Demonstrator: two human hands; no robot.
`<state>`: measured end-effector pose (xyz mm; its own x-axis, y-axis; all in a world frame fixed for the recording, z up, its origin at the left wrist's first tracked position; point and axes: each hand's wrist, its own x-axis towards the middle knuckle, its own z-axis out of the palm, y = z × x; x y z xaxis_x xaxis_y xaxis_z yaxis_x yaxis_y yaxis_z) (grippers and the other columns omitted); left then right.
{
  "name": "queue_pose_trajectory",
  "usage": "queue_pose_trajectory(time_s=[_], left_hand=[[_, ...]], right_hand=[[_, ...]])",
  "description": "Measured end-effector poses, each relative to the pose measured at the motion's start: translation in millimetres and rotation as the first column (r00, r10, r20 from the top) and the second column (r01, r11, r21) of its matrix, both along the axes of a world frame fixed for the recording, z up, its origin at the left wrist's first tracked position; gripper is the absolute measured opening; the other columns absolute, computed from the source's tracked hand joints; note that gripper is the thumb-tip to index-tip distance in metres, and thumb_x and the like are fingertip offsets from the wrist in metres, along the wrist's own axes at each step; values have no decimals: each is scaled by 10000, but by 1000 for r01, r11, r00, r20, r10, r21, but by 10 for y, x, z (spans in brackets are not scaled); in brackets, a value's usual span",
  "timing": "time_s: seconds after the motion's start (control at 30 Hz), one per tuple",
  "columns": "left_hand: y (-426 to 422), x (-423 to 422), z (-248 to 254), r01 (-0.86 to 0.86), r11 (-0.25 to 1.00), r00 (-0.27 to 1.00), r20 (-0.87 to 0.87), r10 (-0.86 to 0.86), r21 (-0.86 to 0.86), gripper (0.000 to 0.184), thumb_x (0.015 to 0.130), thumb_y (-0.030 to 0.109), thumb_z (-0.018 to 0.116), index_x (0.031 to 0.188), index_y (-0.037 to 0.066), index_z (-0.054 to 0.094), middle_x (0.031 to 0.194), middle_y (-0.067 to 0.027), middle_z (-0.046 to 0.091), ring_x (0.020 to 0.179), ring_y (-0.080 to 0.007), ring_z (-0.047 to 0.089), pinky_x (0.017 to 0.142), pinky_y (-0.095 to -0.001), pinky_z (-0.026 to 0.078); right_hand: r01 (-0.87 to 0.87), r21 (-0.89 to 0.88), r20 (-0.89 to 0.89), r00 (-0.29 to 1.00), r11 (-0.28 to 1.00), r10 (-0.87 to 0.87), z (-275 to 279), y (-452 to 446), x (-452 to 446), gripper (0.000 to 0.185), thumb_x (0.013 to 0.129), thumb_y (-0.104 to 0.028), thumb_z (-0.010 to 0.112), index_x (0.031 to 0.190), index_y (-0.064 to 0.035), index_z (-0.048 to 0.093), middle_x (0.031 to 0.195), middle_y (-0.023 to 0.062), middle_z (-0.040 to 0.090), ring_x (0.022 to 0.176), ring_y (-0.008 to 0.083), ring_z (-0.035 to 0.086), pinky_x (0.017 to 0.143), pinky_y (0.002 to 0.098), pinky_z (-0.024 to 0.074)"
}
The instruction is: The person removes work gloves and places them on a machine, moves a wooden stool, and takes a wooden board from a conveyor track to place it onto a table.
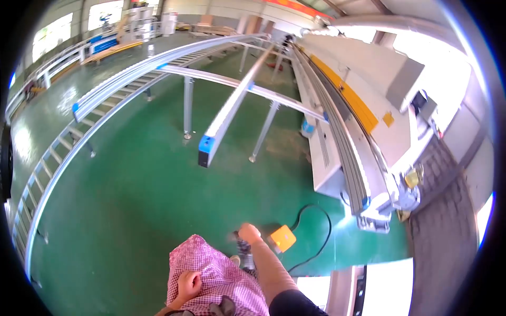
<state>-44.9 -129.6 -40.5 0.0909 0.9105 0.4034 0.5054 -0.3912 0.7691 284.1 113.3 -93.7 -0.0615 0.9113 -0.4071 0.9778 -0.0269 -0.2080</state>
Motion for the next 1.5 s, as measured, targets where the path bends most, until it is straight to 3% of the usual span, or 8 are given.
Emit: queue_pose_trajectory(time_s=[0.13,0.2,0.4,0.57,1.0,1.2,1.33,1.5], left_hand=[[103,71,135,44,992,999,-16,-46,-119,329,787,49,697,1114,43,662,925,-129,667,798,-299,610,708,-409,493],[257,162,430,182,958,982,-4,-188,-221,535,783,135,757,1286,41,601,1196,-171,653,1058,-345,621,884,-459,484],[671,764,1004,210,964,928,-345,-144,164,791,800,315,790,1462,28,466,1449,-206,527,1404,-416,444,1108,-596,304],[847,1191,916,353,903,918,280,-282,-246,479,873,160,715,1305,-5,590,1247,-146,652,1154,-278,622,1022,-481,424],[1825,2530,1249,696,573,433,890,144,-432,283,1071,239,485,1188,19,618,1134,-95,684,1016,-221,685,895,-391,579],[2939,3520,2035,476,875,856,273,-439,-87,290,920,43,589,1203,-9,629,1087,-72,660,1003,-207,645,896,-356,526],[3237,4251,2481,471,861,877,0,-480,192,357,762,55,792,1092,-14,676,1050,-147,678,912,-297,671,775,-374,543],[3296,5025,2871,662,673,744,-180,-644,329,294,813,64,700,1100,-2,701,1076,-141,681,958,-340,676,811,-425,550]], right_hand=[[-611,158,303,777,775,551,525,-666,-172,269,883,-160,587,1082,-103,759,1112,125,717,1004,306,712,841,425,577],[-360,485,16,915,797,404,789,-990,-293,181,880,-207,620,965,-102,740,926,92,717,871,267,708,763,381,585],[-17,-65,-897,439,998,-51,2450,-1765,-296,193,1027,-220,589,1112,-66,668,854,38,670,743,153,644,733,309,531],[85,-317,-948,-61,944,-313,2543,-2152,102,221,1068,-217,544,1163,-35,627,964,-15,585,850,51,551,754,223,518],[464,140,-897,433,875,-86,2173,-1453,964,716,1036,-295,585,1602,-48,223,1433,269,467,1345,317,479,1096,420,421],[481,234,-899,438,845,0,2690,-675,1631,775,1046,-209,554,1628,-21,78,1559,275,367,1349,363,529,1102,388,435],[546,-196,-976,-189,815,-108,3183,-625,2199,774,921,16,450,1625,0,129,1563,182,417,1364,258,508,1113,335,409],[618,-411,-839,-544,671,-12,3662,-1069,2906,800,916,-405,519,1587,-24,311,1520,186,470,1406,273,433,1195,395,282]])
